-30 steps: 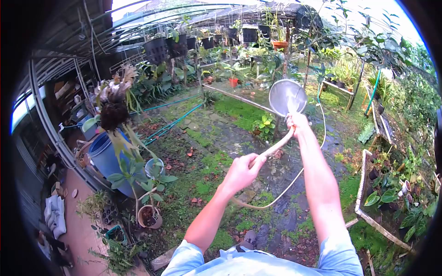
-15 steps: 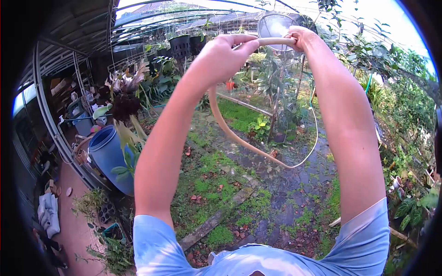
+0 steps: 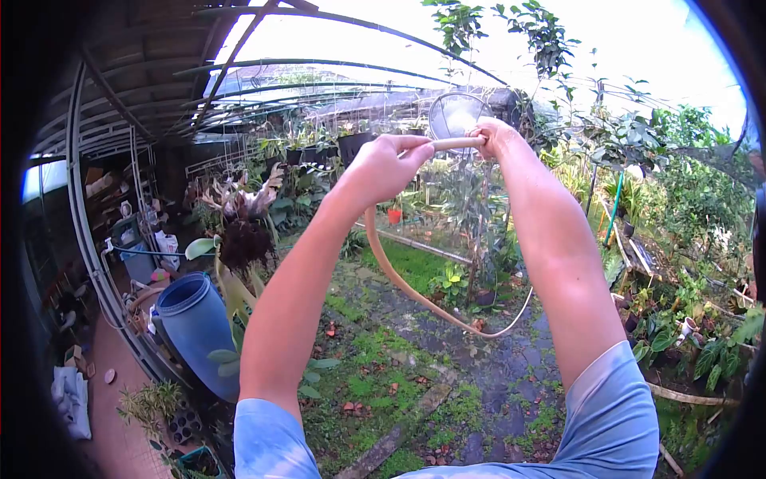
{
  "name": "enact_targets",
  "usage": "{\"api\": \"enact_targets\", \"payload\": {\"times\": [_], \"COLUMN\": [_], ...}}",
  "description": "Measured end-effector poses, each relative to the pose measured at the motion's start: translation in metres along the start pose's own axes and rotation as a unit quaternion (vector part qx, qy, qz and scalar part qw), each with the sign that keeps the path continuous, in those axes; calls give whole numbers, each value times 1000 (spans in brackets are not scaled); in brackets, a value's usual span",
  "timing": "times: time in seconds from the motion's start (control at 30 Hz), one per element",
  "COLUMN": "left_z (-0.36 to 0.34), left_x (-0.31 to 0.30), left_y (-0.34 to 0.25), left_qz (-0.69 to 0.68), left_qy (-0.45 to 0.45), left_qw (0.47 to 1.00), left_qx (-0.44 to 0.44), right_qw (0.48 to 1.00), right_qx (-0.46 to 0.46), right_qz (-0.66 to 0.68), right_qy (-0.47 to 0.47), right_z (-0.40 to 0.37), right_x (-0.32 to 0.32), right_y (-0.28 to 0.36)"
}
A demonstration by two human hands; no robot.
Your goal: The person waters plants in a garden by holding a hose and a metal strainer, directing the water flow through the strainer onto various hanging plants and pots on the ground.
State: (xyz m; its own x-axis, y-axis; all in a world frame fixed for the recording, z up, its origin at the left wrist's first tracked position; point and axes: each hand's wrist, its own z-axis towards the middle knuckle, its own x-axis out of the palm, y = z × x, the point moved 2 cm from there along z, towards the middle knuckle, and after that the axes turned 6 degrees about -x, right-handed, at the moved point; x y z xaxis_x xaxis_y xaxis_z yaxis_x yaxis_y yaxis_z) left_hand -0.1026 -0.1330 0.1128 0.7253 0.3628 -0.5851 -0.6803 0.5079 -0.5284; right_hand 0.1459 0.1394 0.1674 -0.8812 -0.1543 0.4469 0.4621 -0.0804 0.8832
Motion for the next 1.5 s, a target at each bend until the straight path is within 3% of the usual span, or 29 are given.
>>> {"api": "enact_targets", "payload": {"times": [0.13,0.43,0.6,0.63,0.67,0.8,0.97,1.03,1.1,1.13,1.23,1.37,1.4,1.5], "left_z": [-15,-34,-39,-41,-44,-45,-43,-44,-46,-45,-54,-61,-62,-61], "left_x": [-6,-33,-37,-36,-35,-20,-3,-4,-5,-2,5,6,5,8], "left_y": [16,55,83,87,89,106,99,89,81,80,79,90,94,103], "left_qz": [-26,-36,-29,-27,-25,-46,-91,-92,-92,-96,-121,-98,-97,-102], "left_qy": [15,8,9,15,20,17,17,19,24,16,10,2,8,14], "left_qw": [999,999,999,999,999,999,996,996,995,995,992,995,995,995], "left_qx": [-23,-13,-11,-16,-21,-4,13,-4,-9,7,31,8,4,8], "right_qw": [999,1000,998,998,1000,996,999,1000,999,996,998,998,994,998], "right_qx": [-49,3,-42,-50,13,-69,-35,-21,-35,-77,46,-24,-83,-23], "right_qz": [12,-11,-21,-20,-24,-46,6,13,16,-18,-34,-55,-66,-59], "right_qy": [-5,1,-37,-44,-11,-32,-19,-13,-23,-46,28,-12,-40,-14], "right_z": [-27,-28,-28,-22,56,-29,-14,52,24,-28,-34,-25,-29,-38], "right_x": [22,56,73,73,35,68,44,-1,11,44,45,47,51,52], "right_y": [-19,-63,-87,-92,-98,-107,-96,-82,-70,-70,-65,-80,-86,-89]}}
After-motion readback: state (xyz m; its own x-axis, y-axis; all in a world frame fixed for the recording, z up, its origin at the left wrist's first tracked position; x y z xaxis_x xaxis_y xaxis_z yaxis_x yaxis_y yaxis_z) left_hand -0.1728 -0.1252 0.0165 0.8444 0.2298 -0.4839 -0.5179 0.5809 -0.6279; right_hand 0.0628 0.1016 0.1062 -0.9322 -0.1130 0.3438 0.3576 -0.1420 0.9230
